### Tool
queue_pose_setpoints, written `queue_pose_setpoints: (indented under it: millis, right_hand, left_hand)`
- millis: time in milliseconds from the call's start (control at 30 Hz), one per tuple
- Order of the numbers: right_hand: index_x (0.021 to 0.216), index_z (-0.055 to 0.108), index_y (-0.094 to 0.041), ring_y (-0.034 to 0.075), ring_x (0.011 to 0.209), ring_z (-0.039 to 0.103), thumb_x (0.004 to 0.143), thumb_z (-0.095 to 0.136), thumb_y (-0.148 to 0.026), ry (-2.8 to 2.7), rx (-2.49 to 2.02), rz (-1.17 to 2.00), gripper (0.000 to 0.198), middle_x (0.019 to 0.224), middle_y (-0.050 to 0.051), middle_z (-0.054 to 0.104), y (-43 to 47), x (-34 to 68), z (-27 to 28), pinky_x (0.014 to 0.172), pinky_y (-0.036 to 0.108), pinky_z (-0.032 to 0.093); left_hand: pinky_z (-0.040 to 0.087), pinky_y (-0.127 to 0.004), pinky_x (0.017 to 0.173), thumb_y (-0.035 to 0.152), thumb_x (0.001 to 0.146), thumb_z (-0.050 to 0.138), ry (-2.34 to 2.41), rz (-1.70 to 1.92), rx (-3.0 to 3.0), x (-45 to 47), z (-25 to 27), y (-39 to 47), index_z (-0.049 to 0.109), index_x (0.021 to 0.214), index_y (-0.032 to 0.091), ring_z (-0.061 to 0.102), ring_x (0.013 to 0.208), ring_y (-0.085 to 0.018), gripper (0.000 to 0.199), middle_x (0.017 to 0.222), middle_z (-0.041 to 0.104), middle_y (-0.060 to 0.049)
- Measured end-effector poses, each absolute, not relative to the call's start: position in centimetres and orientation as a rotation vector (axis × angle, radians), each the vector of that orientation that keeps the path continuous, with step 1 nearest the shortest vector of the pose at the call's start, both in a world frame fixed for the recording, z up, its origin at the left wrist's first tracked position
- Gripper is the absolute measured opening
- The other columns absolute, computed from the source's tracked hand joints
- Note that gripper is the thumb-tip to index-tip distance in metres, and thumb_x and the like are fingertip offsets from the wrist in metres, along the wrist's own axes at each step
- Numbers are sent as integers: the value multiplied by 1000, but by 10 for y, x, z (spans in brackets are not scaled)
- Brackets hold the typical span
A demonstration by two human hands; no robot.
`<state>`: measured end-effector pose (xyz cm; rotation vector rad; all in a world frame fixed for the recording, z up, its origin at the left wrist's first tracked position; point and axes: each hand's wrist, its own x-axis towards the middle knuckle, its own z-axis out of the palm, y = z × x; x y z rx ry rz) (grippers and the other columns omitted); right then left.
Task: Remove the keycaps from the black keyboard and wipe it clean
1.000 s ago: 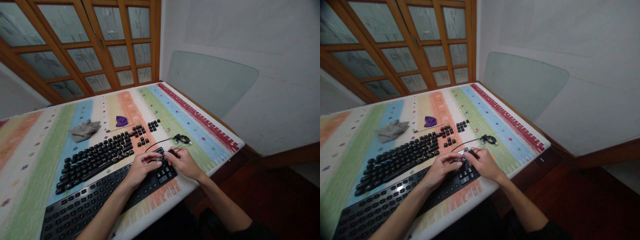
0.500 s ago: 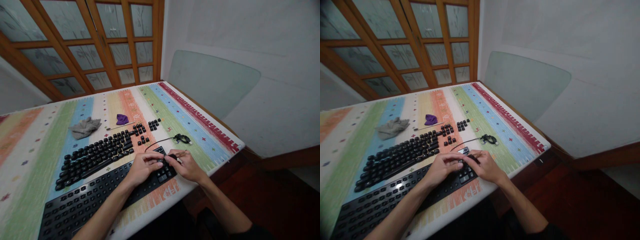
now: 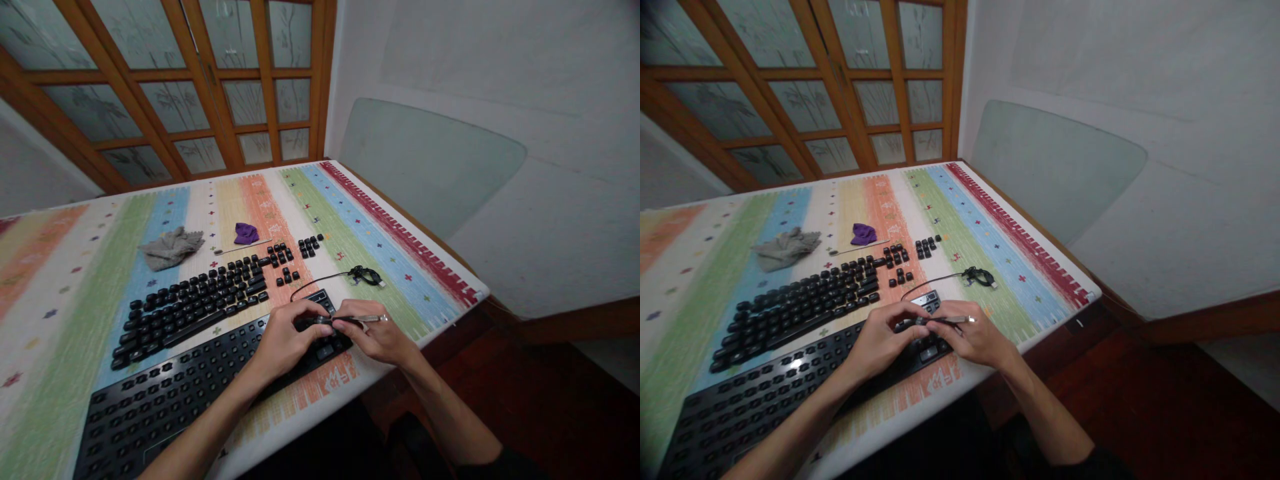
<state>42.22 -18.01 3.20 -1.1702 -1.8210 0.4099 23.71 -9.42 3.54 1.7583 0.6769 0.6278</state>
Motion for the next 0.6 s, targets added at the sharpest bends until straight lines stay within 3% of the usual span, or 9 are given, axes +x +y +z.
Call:
queue_pose_setpoints:
  millis: [367,600]
  right_hand:
    - [88,66,-19,14,60,56,100,52,-28,-1716,-1155,359,20,67,1,61,-179,416,29,57,26,44]
    - [75,63,-19,14,59,57,100,52,-34,-1622,-1211,468,31,65,1,61,-180,420,29,59,26,46]
  left_hand:
    - [51,-30,79,34,85,70,608,644,1677,240,32,-94,79,98,20,68,86,-22,22,94,76,-7]
    - [53,-34,83,52,82,72,590,459,1445,238,33,-88,79,105,17,69,85,-23,42,92,77,-10]
